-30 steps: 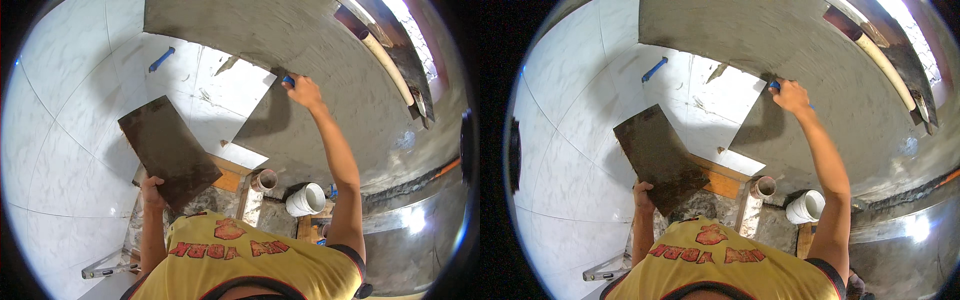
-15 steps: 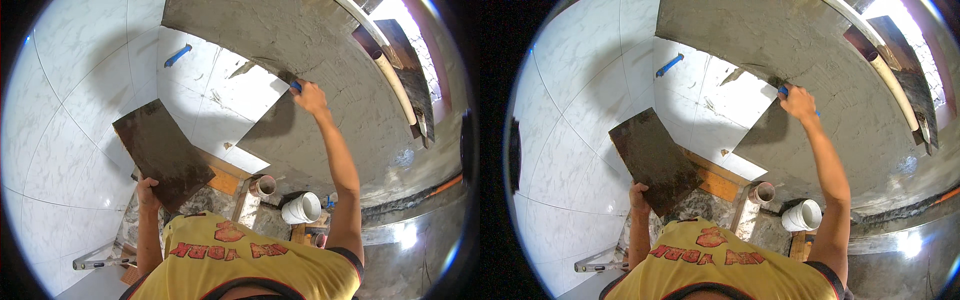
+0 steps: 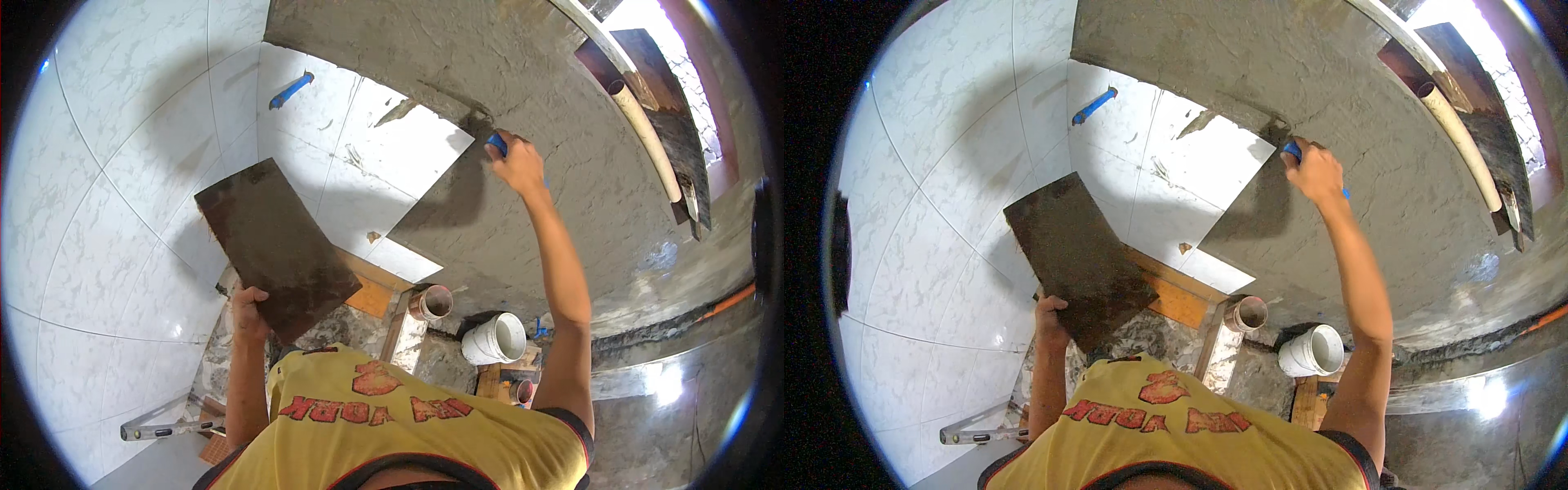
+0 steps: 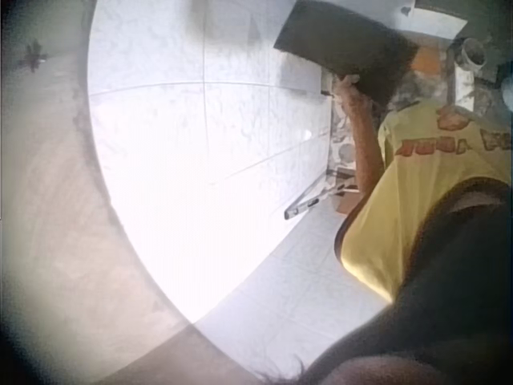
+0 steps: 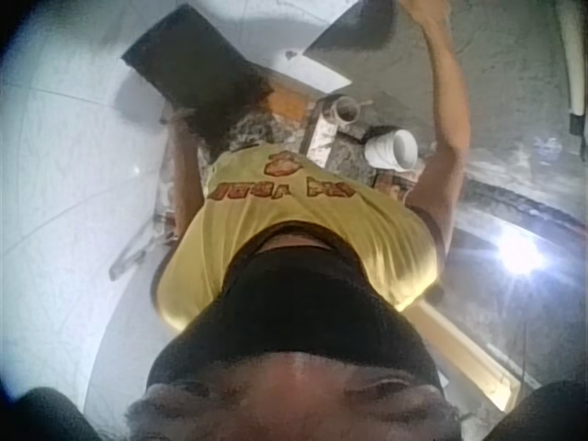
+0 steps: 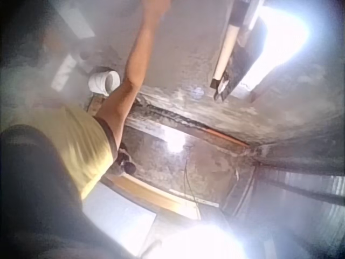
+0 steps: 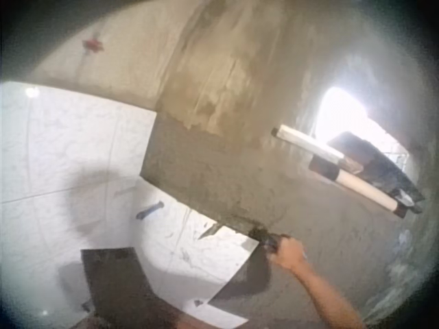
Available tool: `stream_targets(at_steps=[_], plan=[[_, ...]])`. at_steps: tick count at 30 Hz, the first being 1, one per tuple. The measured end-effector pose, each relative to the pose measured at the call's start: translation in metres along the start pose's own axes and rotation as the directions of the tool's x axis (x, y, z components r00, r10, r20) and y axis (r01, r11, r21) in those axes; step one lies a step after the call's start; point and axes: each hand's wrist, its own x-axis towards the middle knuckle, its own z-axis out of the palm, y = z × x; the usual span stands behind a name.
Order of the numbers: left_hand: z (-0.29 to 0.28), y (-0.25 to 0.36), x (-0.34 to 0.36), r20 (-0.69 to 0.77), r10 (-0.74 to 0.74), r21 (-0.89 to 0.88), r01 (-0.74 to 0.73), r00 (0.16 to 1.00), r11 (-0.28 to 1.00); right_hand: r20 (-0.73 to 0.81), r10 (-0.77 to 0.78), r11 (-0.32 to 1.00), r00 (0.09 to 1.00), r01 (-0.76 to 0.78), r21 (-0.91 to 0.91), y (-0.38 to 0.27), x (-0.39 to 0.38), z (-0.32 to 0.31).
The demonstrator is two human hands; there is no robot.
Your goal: The person applies mortar from a hand board onto an unfinished wall section using a trowel. They smooth the material across the surface and then use a blue sponge to wipe the grout or residue from the edges of several white wall tiles.
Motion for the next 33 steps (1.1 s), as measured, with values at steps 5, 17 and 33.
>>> stream_targets(at_steps=[5, 17, 33], plan=[[0.029, -0.026, 0.022, 0.195, -0.086, -0.044, 0.097, 0.977, 0.994, 0.19, 0.069, 0.853, 0.979, -0.156, 0.498, -0.004, -0.013, 0.008], [0.073, -0.011, 0.047, 0.415, -0.202, -0.119, 0.273, 0.887, 0.955, 0.747, -0.472, 0.442, 0.468, -0.608, 0.66, -0.006, -0.051, 0.029], [0.01, 0.01, 0.045, 0.256, -0.213, -0.106, 0.247, 0.943, 0.963, 0.318, -0.134, 0.943, 0.938, 0.023, 0.331, -0.123, 0.045, -0.016]])
